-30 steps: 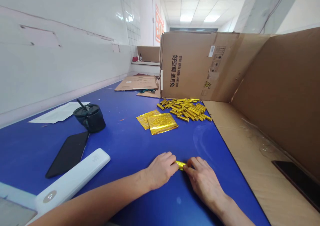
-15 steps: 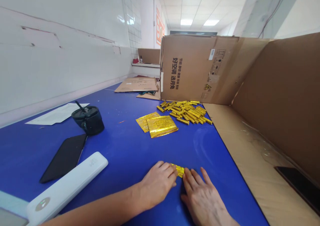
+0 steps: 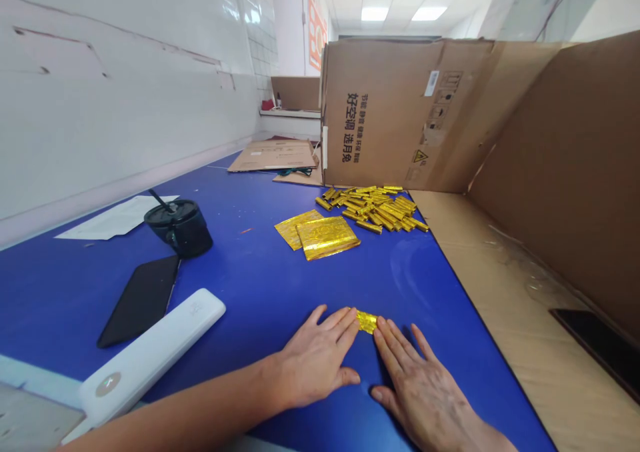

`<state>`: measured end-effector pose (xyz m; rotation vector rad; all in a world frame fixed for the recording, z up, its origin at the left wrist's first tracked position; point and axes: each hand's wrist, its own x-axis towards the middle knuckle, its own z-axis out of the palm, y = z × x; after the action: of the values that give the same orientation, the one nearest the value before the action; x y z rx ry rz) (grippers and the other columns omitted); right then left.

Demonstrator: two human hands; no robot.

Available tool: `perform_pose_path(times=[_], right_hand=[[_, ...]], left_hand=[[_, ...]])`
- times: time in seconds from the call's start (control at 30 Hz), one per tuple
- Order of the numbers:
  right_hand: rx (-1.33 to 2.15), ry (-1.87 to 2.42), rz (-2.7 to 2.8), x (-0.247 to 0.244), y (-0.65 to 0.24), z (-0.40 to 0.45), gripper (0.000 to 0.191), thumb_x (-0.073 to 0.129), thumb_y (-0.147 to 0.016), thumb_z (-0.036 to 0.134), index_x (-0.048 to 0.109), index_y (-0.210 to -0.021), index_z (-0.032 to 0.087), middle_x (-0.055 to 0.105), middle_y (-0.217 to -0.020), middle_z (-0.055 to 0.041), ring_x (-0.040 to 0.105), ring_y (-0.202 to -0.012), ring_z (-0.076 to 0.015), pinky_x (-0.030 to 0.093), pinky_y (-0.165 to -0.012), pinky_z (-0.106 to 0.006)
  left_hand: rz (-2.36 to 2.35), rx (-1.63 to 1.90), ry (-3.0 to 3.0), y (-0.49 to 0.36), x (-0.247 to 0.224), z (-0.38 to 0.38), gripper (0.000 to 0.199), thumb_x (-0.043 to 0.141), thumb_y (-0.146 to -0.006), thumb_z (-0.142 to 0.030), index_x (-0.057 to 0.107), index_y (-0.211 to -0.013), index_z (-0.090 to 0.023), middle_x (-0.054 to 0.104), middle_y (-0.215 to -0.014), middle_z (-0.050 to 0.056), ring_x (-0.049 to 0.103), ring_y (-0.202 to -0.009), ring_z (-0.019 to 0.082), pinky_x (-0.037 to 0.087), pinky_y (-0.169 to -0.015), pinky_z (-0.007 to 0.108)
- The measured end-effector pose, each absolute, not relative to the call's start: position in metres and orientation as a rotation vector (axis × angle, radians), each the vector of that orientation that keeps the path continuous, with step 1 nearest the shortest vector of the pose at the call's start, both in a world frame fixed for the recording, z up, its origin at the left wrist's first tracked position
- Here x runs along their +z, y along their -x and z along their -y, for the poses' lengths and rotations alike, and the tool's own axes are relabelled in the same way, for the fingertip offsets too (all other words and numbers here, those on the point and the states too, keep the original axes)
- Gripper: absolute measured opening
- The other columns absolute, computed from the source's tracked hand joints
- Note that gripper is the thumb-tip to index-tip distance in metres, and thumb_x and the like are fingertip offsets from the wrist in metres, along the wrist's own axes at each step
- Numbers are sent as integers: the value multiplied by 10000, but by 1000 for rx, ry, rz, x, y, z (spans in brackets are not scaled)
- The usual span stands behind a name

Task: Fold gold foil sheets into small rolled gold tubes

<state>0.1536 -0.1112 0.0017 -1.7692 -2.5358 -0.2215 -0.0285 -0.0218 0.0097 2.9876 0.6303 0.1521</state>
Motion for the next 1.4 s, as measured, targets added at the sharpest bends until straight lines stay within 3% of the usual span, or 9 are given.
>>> perform_pose_path(times=[0.17, 0.3, 0.43, 0.63, 1.13, 1.4], right_hand=[[-208, 1771, 2474, -2, -156, 115, 587, 460, -775, 432, 367, -1265, 123, 349, -1303, -161, 339, -1179, -293, 303, -921, -528], [-212, 1754, 2465, -1, -154, 115, 575, 426, -801, 421, 332, -1283, 122, 342, -1312, -159, 316, -1195, -280, 274, -941, -523], [-188, 1764, 2432, 2, -151, 115, 563, 421, -809, 389, 315, -1293, 123, 347, -1310, -160, 317, -1195, -280, 262, -945, -526], [-101, 1814, 2455, 8, -152, 117, 589, 453, -782, 407, 321, -1290, 138, 331, -1318, -144, 314, -1197, -277, 265, -939, -542], [83, 1900, 2343, 17, -160, 125, 562, 393, -811, 462, 275, -1307, 224, 333, -1326, -86, 264, -1219, -278, 243, -935, -572], [156, 1807, 2393, 24, -123, 104, 679, 335, -809, 528, 220, -1322, 98, 233, -1358, -154, 187, -1248, -258, 196, -986, -510]], left_hand=[[-657, 139, -2976, 34, 10, 22, 644, 285, -816, -562, 255, -1288, -125, 255, -1356, 118, 110, -1266, 255, 104, -989, 475], [-611, 158, -2984, 22, 17, 25, 746, 257, -772, -639, 309, -1249, -68, 285, -1328, 178, 69, -1270, 261, 55, -991, 494], [-474, 133, -2904, 8, 19, 28, 875, 266, -728, -687, 133, -1316, -53, 211, -1357, 181, 103, -1268, 249, 100, -1001, 456], [-495, 65, -2857, 22, 12, 20, 833, 225, -745, -679, 88, -1333, -106, 120, -1386, 152, 62, -1273, 246, 62, -995, 489], [-548, 31, -2908, 34, 11, 17, 760, 293, -775, -619, 97, -1335, -143, 106, -1394, 122, 46, -1274, 245, 63, -988, 501], [-592, 63, -2914, 32, 9, 21, 759, 288, -784, -597, 66, -1340, -131, 131, -1390, 131, 50, -1274, 244, 42, -995, 494]])
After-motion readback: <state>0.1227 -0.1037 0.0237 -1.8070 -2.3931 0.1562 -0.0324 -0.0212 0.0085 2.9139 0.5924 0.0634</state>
